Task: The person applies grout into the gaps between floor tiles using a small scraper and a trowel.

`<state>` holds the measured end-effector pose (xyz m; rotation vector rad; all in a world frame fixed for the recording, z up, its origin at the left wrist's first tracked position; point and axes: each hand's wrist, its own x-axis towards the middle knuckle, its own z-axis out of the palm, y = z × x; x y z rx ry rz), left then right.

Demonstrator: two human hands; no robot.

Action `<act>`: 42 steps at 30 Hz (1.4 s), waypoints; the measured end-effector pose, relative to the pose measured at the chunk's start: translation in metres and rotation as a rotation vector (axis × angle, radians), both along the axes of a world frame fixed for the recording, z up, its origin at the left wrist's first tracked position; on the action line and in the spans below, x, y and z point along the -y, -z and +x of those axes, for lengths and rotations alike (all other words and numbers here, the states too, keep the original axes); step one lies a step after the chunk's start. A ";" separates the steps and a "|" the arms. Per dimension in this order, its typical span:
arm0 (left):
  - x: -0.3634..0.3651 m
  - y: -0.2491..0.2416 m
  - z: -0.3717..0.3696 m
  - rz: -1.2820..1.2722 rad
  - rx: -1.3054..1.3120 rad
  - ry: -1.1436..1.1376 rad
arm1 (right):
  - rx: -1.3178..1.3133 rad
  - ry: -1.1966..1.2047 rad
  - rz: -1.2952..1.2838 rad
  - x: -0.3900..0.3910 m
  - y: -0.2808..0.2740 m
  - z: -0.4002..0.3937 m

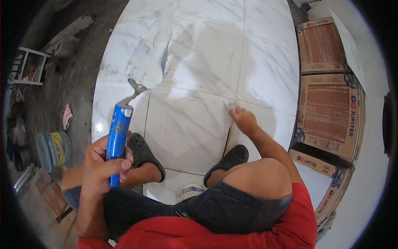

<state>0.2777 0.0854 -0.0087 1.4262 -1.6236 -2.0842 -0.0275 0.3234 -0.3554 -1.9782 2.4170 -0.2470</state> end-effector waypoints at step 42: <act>-0.010 0.053 -0.018 0.028 -0.224 0.015 | 0.987 0.473 -0.456 0.077 -0.335 0.076</act>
